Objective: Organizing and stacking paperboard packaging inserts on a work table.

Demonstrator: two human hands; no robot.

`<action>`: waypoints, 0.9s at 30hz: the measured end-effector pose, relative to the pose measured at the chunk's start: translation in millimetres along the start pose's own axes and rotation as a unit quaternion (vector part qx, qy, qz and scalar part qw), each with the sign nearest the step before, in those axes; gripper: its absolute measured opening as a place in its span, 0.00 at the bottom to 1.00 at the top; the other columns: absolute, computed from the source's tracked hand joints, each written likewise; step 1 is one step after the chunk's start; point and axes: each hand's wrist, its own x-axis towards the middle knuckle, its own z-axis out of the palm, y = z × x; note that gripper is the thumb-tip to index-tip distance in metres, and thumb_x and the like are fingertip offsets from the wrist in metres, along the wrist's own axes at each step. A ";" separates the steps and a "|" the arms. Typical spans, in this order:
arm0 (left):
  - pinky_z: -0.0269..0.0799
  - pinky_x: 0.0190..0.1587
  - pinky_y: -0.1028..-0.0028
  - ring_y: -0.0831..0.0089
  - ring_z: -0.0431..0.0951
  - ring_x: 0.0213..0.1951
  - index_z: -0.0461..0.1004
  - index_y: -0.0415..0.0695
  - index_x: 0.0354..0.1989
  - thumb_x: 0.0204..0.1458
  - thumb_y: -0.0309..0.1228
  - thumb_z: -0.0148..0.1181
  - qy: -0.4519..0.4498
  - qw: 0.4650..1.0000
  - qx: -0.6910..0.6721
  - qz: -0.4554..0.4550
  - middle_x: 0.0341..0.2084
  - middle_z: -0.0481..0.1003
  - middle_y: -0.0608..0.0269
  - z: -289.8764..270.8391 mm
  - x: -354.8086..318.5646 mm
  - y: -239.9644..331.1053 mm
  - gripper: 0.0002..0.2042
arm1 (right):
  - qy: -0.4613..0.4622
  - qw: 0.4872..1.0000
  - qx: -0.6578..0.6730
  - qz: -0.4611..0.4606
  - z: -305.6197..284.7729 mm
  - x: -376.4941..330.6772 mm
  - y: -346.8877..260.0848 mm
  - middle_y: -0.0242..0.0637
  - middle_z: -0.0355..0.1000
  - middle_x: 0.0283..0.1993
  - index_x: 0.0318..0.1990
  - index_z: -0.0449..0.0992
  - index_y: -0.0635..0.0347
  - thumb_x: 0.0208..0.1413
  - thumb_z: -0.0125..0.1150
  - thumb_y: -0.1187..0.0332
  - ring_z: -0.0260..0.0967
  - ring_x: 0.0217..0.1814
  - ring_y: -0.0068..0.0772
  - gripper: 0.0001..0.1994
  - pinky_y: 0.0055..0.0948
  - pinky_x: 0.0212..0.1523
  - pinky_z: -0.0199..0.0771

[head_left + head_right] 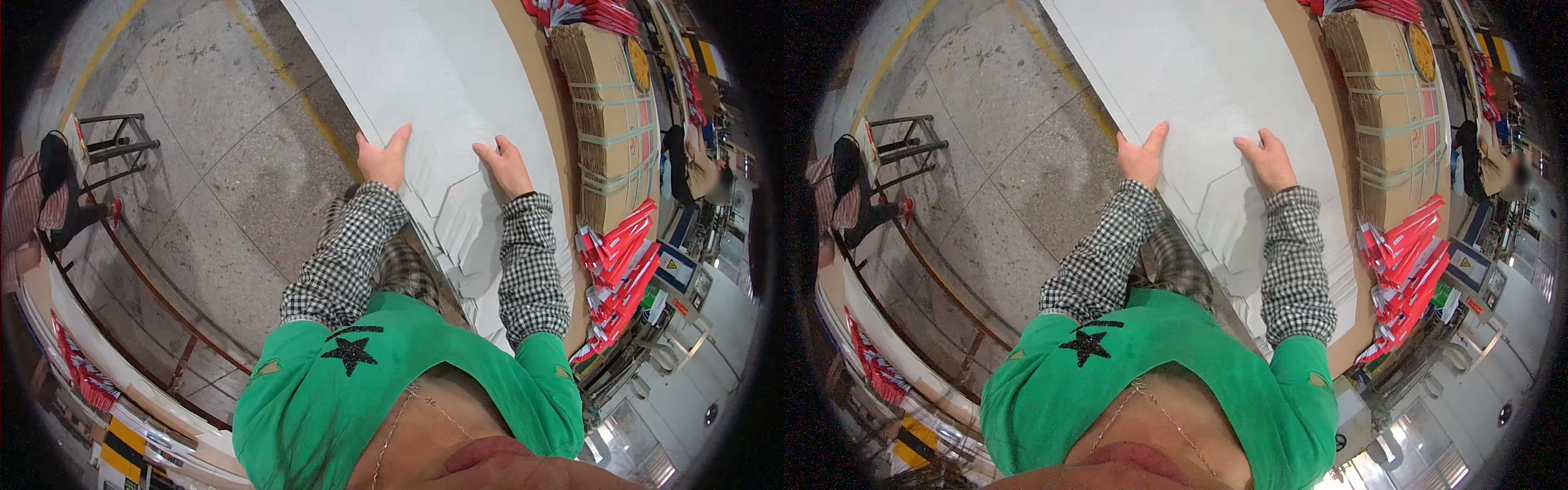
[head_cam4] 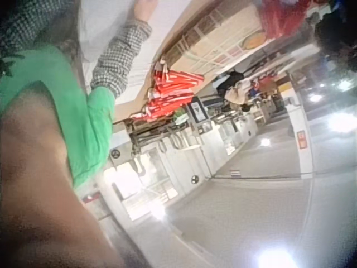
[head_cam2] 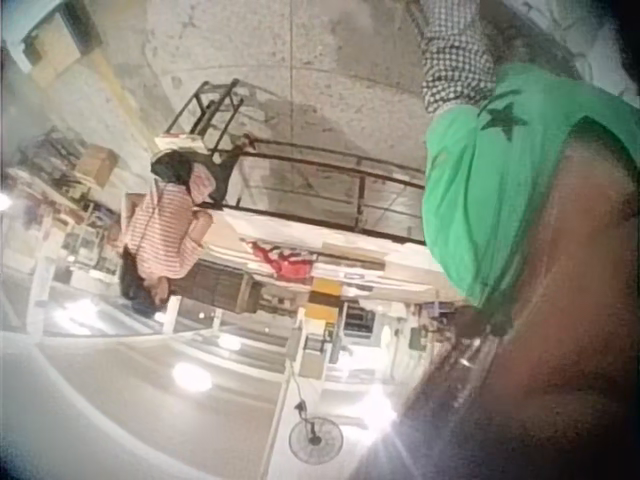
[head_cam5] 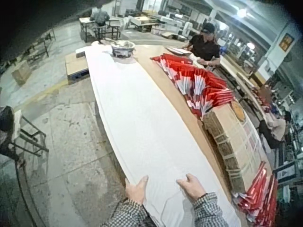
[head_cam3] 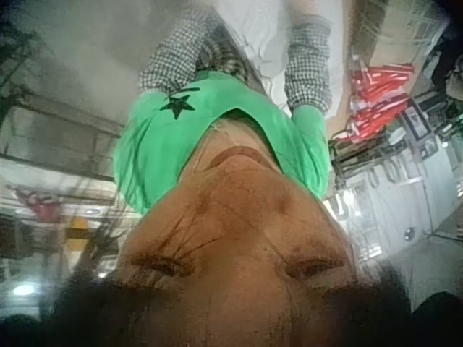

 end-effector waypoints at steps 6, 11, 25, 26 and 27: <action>0.65 0.46 0.69 0.62 0.72 0.43 0.60 0.32 0.48 0.37 0.36 0.67 0.024 0.999 -0.016 0.013 0.41 0.71 0.49 -1.0 -1.6 -5.1 0.32 | -0.013 0.997 0.075 -0.015 14.2 -6.3 -11.0 0.44 0.66 0.45 0.47 0.62 0.77 0.48 0.59 0.62 0.62 0.46 0.28 0.26 0.24 0.48 0.61; 0.66 0.46 0.69 0.62 0.71 0.43 0.59 0.31 0.48 0.37 0.35 0.67 0.015 0.999 -0.035 0.026 0.41 0.71 0.49 -0.9 -1.1 -2.6 0.32 | -0.046 0.995 0.068 -0.060 11.8 8.8 17.3 0.34 0.68 0.33 0.38 0.68 0.69 0.47 0.59 0.62 0.61 0.35 0.21 0.18 0.21 0.38 0.63; 0.66 0.46 0.71 0.62 0.72 0.42 0.58 0.29 0.49 0.35 0.37 0.68 0.013 0.999 -0.016 0.034 0.41 0.71 0.48 -4.8 8.1 -13.2 0.35 | -0.042 0.999 0.026 0.020 -9.8 -21.9 -9.9 0.23 0.61 0.23 0.24 0.68 0.62 0.46 0.63 0.62 0.53 0.25 0.14 0.13 0.17 0.26 0.55; 0.66 0.46 0.71 0.62 0.72 0.42 0.58 0.30 0.49 0.35 0.36 0.68 0.008 0.999 -0.024 0.038 0.41 0.71 0.48 -5.2 9.0 -14.5 0.35 | -0.049 0.995 0.085 0.011 -9.8 -31.5 -17.1 0.24 0.64 0.25 0.27 0.70 0.62 0.46 0.63 0.63 0.56 0.26 0.14 0.12 0.16 0.28 0.57; 0.66 0.46 0.71 0.62 0.72 0.42 0.58 0.30 0.49 0.35 0.36 0.68 0.011 0.999 -0.023 0.038 0.41 0.71 0.48 -5.8 9.4 -16.0 0.35 | -0.052 0.995 0.085 0.012 -10.2 -32.9 -15.4 0.24 0.64 0.25 0.27 0.70 0.62 0.46 0.63 0.63 0.56 0.26 0.14 0.12 0.16 0.28 0.57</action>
